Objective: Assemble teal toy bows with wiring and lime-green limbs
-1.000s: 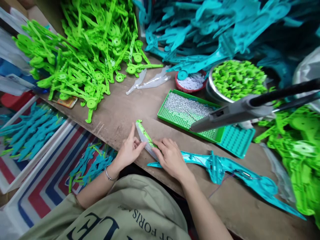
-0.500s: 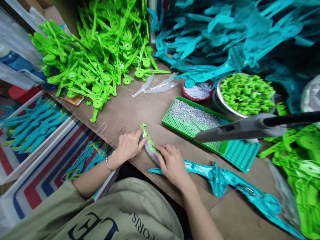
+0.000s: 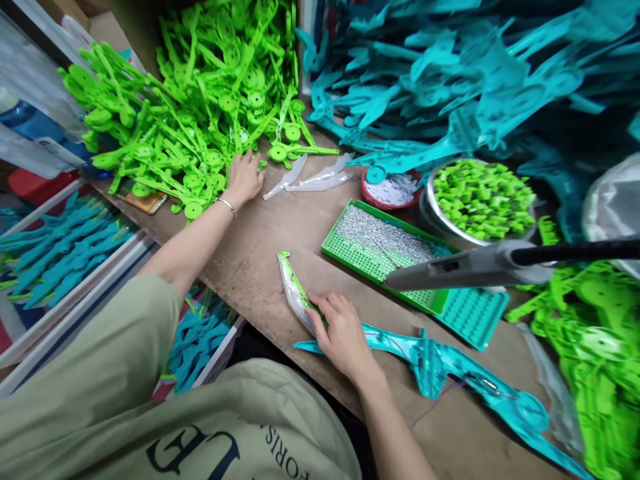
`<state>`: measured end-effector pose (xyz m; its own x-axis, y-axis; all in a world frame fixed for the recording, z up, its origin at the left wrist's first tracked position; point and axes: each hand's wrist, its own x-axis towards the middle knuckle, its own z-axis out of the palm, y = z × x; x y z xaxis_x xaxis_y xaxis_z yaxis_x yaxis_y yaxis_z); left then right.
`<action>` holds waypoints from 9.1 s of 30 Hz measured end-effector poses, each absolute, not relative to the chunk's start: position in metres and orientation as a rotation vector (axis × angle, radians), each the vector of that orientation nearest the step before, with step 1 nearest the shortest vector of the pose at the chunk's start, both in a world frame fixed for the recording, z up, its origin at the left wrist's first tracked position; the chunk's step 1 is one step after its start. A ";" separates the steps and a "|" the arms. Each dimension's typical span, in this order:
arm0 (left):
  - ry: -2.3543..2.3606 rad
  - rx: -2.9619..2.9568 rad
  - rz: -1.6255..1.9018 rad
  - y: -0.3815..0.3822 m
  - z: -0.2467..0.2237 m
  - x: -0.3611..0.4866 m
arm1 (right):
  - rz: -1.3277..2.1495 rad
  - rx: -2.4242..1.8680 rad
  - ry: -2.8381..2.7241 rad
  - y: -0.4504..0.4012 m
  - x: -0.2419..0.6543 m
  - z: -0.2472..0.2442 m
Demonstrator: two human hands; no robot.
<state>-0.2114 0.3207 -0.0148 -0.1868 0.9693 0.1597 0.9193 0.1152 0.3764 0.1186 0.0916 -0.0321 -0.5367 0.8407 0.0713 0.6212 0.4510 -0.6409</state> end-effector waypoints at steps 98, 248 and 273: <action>1.628 1.203 0.999 0.151 -0.037 -0.134 | 1.192 -1.671 -2.309 0.136 0.061 0.006; 1.330 1.230 0.635 0.046 -0.003 -0.064 | 0.735 -1.272 -1.208 0.165 0.159 0.043; 1.366 1.791 0.822 0.044 -0.039 -0.037 | 0.600 -1.052 -1.030 0.216 0.159 -0.011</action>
<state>-0.0367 0.0443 -0.0391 0.2327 0.9708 0.0587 0.5063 -0.1724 0.8449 0.1589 0.2155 -0.0112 0.4273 0.8143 0.3929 0.0590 0.4085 -0.9108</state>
